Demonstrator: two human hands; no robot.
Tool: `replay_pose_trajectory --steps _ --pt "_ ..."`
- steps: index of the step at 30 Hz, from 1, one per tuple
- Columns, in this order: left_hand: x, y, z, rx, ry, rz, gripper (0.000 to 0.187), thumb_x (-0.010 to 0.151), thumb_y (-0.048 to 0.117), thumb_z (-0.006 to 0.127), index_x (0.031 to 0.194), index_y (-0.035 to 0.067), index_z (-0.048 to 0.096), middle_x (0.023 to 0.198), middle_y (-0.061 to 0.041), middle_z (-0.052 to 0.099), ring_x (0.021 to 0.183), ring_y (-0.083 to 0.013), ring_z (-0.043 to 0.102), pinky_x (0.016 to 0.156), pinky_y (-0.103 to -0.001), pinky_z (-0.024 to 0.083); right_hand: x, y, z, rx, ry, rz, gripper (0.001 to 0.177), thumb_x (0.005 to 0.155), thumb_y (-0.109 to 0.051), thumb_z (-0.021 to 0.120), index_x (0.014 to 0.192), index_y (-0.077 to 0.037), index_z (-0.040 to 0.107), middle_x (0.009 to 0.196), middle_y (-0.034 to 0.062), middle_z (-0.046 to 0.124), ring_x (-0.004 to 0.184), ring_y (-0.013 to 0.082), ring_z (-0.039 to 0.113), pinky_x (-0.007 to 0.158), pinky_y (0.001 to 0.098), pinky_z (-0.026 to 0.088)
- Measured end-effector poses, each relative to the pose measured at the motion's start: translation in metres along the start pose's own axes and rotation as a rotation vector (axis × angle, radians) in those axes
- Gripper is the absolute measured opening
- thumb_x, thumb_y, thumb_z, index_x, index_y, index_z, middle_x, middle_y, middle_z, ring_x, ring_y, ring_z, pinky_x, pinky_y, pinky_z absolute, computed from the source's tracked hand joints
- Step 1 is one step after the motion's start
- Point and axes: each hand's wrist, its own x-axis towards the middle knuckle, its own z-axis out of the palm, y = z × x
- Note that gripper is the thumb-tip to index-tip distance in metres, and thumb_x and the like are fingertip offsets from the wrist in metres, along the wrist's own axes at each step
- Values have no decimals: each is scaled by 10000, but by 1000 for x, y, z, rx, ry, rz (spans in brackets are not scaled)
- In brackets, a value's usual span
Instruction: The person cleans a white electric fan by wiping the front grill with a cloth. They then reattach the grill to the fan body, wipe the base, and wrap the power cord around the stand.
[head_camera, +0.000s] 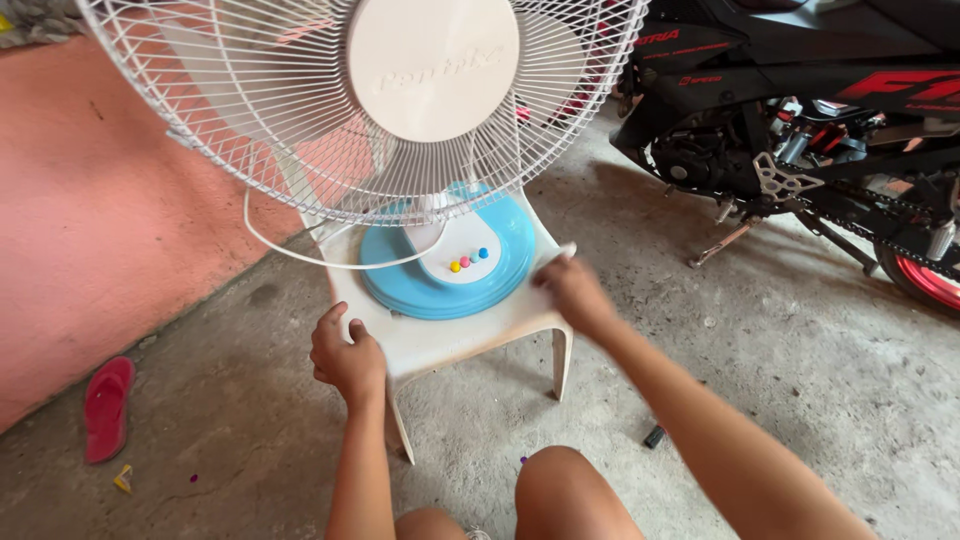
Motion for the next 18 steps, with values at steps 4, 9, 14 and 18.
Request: replay_pose_trajectory --steps 4,9,14,18 --pt "-11 -6 2 -15 68 -61 328 932 124 652 1253 193 661 1308 -86 637 1240 -352 526 1070 -588 296 -10 -78 42 160 32 -229 183 858 7 634 995 -61 734 1135 163 673 1125 348 597 1029 445 478" --pt "-21 -3 -5 -38 56 -27 311 952 125 622 1262 151 637 1314 -80 653 1216 -345 554 1056 -569 329 0 -178 70 620 -92 -13 451 792 147 487 1170 -43 642 1102 169 678 1067 322 651 950 369 543" --pt "-25 4 -27 -300 212 0 361 1047 244 557 1347 44 559 1356 -146 602 1242 -346 542 1006 -458 472 27 -242 80 1252 -348 -11 383 869 130 534 1197 -28 653 1179 186 677 1119 327 633 928 346 524" --pt "-20 -6 -47 -276 357 71 386 1108 258 534 1376 -20 544 1381 -204 592 1254 -346 560 1058 -465 441 36 -253 81 925 123 -186 435 845 108 508 1227 -41 654 1133 193 703 981 338 698 872 365 545"
